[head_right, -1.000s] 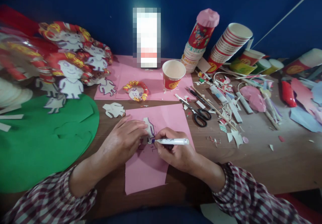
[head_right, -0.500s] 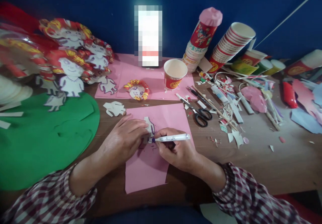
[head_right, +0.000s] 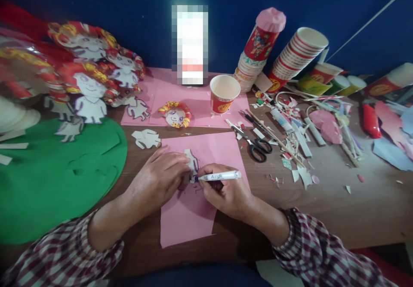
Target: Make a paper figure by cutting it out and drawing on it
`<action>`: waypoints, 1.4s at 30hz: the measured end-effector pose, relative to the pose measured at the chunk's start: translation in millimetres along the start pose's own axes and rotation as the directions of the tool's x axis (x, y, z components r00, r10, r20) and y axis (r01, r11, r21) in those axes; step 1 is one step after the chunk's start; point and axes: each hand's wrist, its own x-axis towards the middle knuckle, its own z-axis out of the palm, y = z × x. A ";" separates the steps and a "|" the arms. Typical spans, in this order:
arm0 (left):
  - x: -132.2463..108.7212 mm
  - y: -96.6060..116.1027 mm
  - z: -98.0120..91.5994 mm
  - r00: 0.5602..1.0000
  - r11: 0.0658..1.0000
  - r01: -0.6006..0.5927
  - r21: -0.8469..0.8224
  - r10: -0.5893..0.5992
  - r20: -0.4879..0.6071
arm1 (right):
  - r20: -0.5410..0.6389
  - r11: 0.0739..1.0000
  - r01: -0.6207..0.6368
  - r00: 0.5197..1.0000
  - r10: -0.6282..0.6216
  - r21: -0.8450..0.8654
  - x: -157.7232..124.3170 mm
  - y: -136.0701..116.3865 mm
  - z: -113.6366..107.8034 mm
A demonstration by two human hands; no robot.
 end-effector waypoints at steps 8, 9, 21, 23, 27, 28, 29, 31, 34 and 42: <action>0.2 -0.1 -0.8 1.000 1.000 -0.007 0.002 0.007 -0.006 | 0.015 1.000 -0.004 1.000 0.005 -0.019 0.8 -2.2 -1.0; 0.3 -0.1 -0.6 1.000 1.000 -0.008 0.001 0.008 -0.008 | 0.016 1.000 -0.002 1.000 0.003 -0.021 1.1 -2.7 -1.3; -0.1 -0.3 -0.5 1.000 1.000 -0.011 -0.006 0.011 -0.010 | 0.025 1.000 0.004 1.000 -0.004 0.003 2.1 -4.4 -2.4; 0.1 -0.6 -0.3 1.000 1.000 -0.013 -0.007 0.013 -0.006 | 0.020 1.000 0.006 1.000 -0.006 0.003 2.2 -4.6 -2.6; 0.0 -1.1 0.3 1.000 1.000 -0.012 -0.008 0.012 -0.015 | 0.017 1.000 0.002 1.000 -0.002 0.009 2.4 -6.1 -2.7; -0.1 -1.2 0.3 1.000 1.000 -0.012 -0.008 0.011 -0.016 | 0.016 1.000 0.000 1.000 -0.001 0.011 2.5 -6.5 -2.6; -0.1 -1.2 0.4 1.000 1.000 -0.011 -0.008 0.011 -0.014 | 0.014 1.000 -0.003 1.000 0.002 0.012 2.6 -6.9 -2.6; -0.1 -1.1 0.3 1.000 1.000 -0.009 -0.008 0.009 -0.006 | 0.011 1.000 -0.005 1.000 0.005 0.015 3.1 -7.2 -2.4; 0.0 -0.9 0.1 1.000 1.000 -0.007 -0.006 0.007 0.000 | 0.009 1.000 0.003 1.000 -0.003 0.014 4.0 -6.9 -2.2; 0.2 -0.6 0.4 1.000 1.000 -0.010 -0.012 0.010 -0.014 | 0.024 1.000 -0.002 1.000 0.002 0.006 2.6 -4.8 -2.3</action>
